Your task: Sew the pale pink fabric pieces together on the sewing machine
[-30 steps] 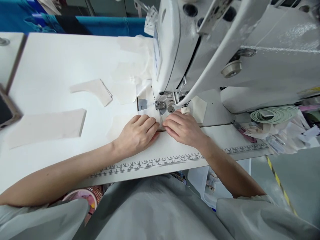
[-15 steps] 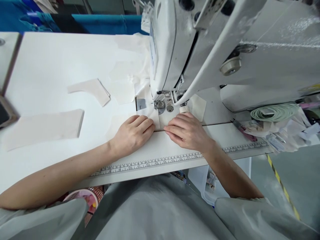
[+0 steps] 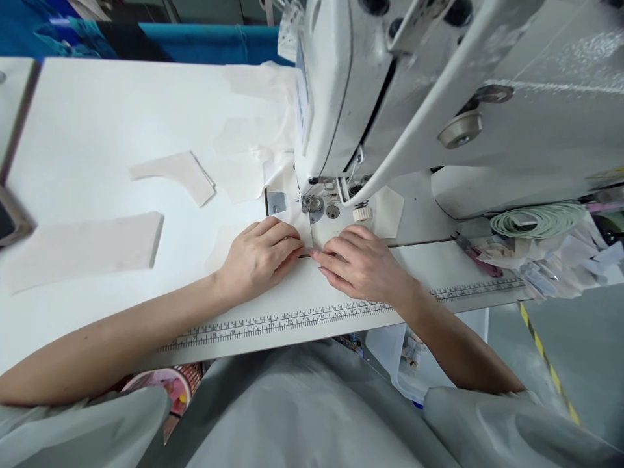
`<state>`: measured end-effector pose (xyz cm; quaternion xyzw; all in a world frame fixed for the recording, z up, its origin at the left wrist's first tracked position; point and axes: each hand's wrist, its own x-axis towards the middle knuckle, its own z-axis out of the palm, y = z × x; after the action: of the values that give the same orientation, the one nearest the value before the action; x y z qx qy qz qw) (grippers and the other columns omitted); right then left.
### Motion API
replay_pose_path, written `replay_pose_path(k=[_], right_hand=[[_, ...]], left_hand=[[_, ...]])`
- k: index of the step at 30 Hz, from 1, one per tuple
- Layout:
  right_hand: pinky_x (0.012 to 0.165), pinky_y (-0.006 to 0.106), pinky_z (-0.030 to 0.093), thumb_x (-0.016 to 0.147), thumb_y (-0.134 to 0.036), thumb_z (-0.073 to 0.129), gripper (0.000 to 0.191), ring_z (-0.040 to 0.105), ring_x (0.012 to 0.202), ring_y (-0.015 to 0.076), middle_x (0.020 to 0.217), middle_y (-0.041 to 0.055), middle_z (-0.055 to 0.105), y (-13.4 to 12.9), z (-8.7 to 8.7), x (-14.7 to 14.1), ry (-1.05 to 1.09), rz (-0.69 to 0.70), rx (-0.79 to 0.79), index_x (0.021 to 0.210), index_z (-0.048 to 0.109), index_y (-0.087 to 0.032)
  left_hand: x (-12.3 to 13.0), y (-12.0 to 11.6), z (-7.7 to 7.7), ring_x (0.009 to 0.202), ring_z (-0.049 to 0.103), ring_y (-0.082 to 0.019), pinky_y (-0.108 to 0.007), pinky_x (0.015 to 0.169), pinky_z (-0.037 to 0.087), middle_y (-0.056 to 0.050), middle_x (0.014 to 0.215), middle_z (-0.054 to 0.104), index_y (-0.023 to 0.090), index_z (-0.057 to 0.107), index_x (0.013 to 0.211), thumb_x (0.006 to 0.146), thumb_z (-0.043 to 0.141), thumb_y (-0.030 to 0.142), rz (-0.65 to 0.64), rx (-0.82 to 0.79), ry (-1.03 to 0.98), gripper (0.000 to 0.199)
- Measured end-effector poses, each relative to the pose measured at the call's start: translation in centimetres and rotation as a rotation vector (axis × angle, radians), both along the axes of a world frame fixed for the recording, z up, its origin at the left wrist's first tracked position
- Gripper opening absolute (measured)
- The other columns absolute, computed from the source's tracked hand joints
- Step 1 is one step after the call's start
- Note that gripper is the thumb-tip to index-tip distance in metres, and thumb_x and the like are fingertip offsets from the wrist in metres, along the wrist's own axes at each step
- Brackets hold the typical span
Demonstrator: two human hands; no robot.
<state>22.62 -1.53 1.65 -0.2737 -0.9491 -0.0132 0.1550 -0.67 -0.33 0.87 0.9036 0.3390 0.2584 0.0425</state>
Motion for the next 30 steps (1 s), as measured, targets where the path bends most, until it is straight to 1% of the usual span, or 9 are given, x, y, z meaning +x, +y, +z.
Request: replay_pose_path(k=[6,12,16,20,23,30], right_hand=[[0.079,0.036,0.040,0.094,-0.022,0.050,0.024,0.051,0.076,0.0178,0.082,0.0049,0.062,-0.1,0.4,-0.3,-0.066,0.000,0.075,0.107,0.069,-0.015],[0.079,0.036,0.039,0.094,-0.018,0.051,0.022,0.052,0.077,0.0176,0.082,0.0046,0.061,-0.7,0.5,-0.5,-0.063,-0.021,0.048,0.105,0.069,-0.015],[0.081,0.036,0.040,0.094,-0.017,0.050,0.023,0.052,0.079,0.0179,0.085,0.0046,0.062,-1.1,0.3,-0.5,-0.052,-0.048,0.045,0.108,0.068,-0.016],[0.080,0.035,0.040,0.095,-0.017,0.047,0.023,0.052,0.079,0.0176,0.084,0.0041,0.062,-1.2,0.1,-0.5,-0.064,-0.055,0.072,0.103,0.068,-0.017],[0.080,0.035,0.040,0.095,-0.017,0.047,0.022,0.052,0.079,0.0178,0.084,0.0041,0.063,-1.2,0.0,-0.5,-0.067,-0.054,0.084,0.101,0.068,-0.016],[0.081,0.034,0.040,0.095,-0.017,0.047,0.021,0.051,0.078,0.0172,0.084,0.0032,0.063,-1.2,0.0,-0.5,-0.060,-0.060,0.085,0.097,0.068,-0.018]], left_hand=[[-0.1,-0.1,-0.1,0.085,0.062,-0.020,-0.034,0.067,0.048,-0.005,0.095,0.073,0.017,0.068,0.092,0.095,0.056,0.021,-0.028,0.136,0.051,0.013],[-0.1,-0.2,-0.1,0.088,0.064,-0.020,-0.034,0.069,0.048,-0.006,0.099,0.072,0.018,0.068,0.096,0.095,0.051,0.013,-0.080,0.191,0.117,0.017],[-0.1,-0.4,0.1,0.088,0.065,-0.020,-0.034,0.069,0.050,-0.006,0.099,0.072,0.018,0.067,0.095,0.094,0.051,0.011,-0.101,0.247,0.143,0.017],[-0.1,-0.5,0.3,0.088,0.065,-0.020,-0.033,0.070,0.051,-0.006,0.097,0.072,0.015,0.066,0.093,0.093,0.053,0.010,-0.116,0.305,0.147,0.014],[0.0,-0.5,0.3,0.088,0.066,-0.020,-0.033,0.070,0.052,-0.007,0.097,0.072,0.013,0.066,0.094,0.092,0.054,0.009,-0.128,0.318,0.140,0.013],[-0.1,-0.4,0.3,0.088,0.066,-0.019,-0.031,0.071,0.052,-0.005,0.097,0.072,0.015,0.066,0.094,0.094,0.051,0.010,-0.133,0.318,0.173,0.016]])
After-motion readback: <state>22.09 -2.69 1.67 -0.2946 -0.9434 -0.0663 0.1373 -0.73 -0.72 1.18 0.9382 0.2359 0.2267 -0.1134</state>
